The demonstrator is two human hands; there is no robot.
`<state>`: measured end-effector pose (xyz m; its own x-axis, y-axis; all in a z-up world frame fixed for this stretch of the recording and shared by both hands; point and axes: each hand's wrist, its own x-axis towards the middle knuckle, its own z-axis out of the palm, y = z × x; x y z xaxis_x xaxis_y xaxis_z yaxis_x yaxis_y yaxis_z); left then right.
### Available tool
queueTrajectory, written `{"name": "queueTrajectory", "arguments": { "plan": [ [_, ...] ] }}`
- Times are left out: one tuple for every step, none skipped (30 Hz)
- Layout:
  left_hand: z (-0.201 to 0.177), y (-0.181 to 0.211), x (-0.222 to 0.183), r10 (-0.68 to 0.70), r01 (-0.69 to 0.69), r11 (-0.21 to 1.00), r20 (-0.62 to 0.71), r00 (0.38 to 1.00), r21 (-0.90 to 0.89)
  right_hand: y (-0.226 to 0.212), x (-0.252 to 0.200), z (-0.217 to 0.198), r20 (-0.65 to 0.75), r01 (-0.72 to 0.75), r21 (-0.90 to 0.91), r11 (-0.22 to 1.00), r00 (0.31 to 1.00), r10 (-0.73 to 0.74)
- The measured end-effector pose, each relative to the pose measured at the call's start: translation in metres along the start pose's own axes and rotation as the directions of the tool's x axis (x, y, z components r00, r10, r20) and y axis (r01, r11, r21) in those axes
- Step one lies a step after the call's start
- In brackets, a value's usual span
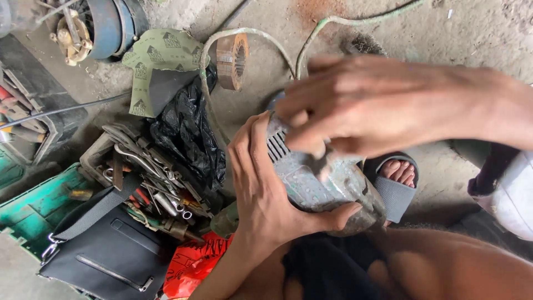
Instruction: Cleaning a metal motor housing using a wire brush and manual scraping to remove rust and grime.
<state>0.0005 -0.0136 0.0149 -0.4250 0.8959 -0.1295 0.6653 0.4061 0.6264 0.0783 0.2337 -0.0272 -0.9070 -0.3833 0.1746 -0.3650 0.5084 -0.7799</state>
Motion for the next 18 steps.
{"name": "queueTrajectory", "arguments": {
  "plan": [
    [0.001, -0.001, 0.000, 0.004, -0.004, 1.000, -0.006, 1.000, 0.002, 0.007, 0.005, -0.009, -0.059, -0.035, -0.044, 0.998, 0.998, 0.032],
    [0.003, -0.002, 0.001, 0.009, -0.009, 1.000, -0.013, 1.000, 0.005, 0.015, 0.011, -0.018, -0.119, -0.071, -0.086, 0.994, 0.991, 0.061],
    [0.003, -0.002, 0.002, 0.015, -0.015, 1.000, -0.005, 1.000, 0.006, 0.010, 0.007, -0.017, -0.127, -0.078, -0.086, 0.993, 0.990, 0.067],
    [0.002, -0.003, 0.003, 0.025, -0.025, 1.000, -0.011, 1.000, 0.007, 0.005, 0.004, -0.015, -0.087, -0.063, -0.116, 0.991, 0.995, 0.053],
    [0.002, -0.003, 0.003, 0.028, -0.028, 1.000, -0.021, 0.999, 0.011, 0.000, 0.002, -0.012, -0.042, -0.040, -0.142, 0.989, 0.999, 0.034],
    [0.002, -0.004, 0.001, 0.028, -0.027, 1.000, -0.016, 0.999, 0.014, -0.001, -0.003, -0.003, -0.047, -0.040, -0.138, 0.990, 0.998, 0.034],
    [0.002, -0.005, 0.000, 0.040, -0.040, 0.999, -0.012, 0.999, 0.015, -0.002, -0.008, 0.005, -0.043, -0.029, -0.054, 0.998, 0.999, 0.027],
    [0.003, -0.005, -0.001, 0.053, -0.053, 0.998, -0.008, 0.999, 0.015, -0.003, -0.012, 0.012, -0.039, -0.019, 0.031, 0.999, 0.999, 0.020],
    [0.002, -0.003, -0.001, 0.045, -0.045, 0.999, -0.004, 0.999, 0.012, 0.001, -0.006, 0.006, -0.036, -0.020, 0.040, 0.999, 0.999, 0.021],
    [0.001, -0.001, 0.000, 0.024, -0.023, 1.000, -0.012, 1.000, 0.012, 0.005, -0.001, 0.001, -0.077, -0.023, -0.034, 0.999, 0.997, 0.021],
    [0.001, 0.000, 0.004, 0.016, -0.015, 1.000, -0.032, 0.999, 0.014, 0.010, 0.005, -0.009, -0.119, -0.028, -0.125, 0.992, 0.993, 0.013],
    [0.005, 0.000, 0.005, 0.022, -0.021, 1.000, -0.040, 0.999, 0.014, 0.010, 0.006, -0.016, -0.118, -0.026, -0.134, 0.991, 0.993, 0.010],
    [0.005, -0.002, 0.004, 0.025, -0.024, 0.999, -0.043, 0.999, 0.022, 0.006, 0.008, -0.021, -0.097, -0.086, -0.077, 0.993, 0.992, 0.078],
    [0.005, -0.004, 0.002, 0.029, -0.028, 0.999, -0.046, 0.999, 0.031, 0.003, 0.010, -0.026, -0.072, -0.145, -0.021, 0.989, 0.987, 0.143],
    [0.003, -0.002, 0.002, 0.030, -0.028, 0.999, -0.045, 0.999, 0.037, -0.002, 0.002, -0.015, -0.077, -0.142, -0.019, 0.990, 0.987, 0.140],
    [0.000, 0.000, 0.002, 0.015, -0.014, 1.000, -0.024, 1.000, 0.015, -0.006, -0.005, -0.003, -0.027, -0.105, 0.047, 0.993, 0.994, 0.107],
    [0.000, 0.000, 0.005, 0.009, -0.009, 1.000, -0.022, 1.000, -0.005, -0.008, -0.011, 0.005, 0.023, -0.064, 0.096, 0.993, 0.998, 0.062],
    [0.002, -0.006, 0.009, 0.019, -0.019, 1.000, -0.039, 0.999, 0.003, 0.000, -0.002, -0.001, 0.021, -0.054, 0.077, 0.996, 0.998, 0.053]
  ]
}}
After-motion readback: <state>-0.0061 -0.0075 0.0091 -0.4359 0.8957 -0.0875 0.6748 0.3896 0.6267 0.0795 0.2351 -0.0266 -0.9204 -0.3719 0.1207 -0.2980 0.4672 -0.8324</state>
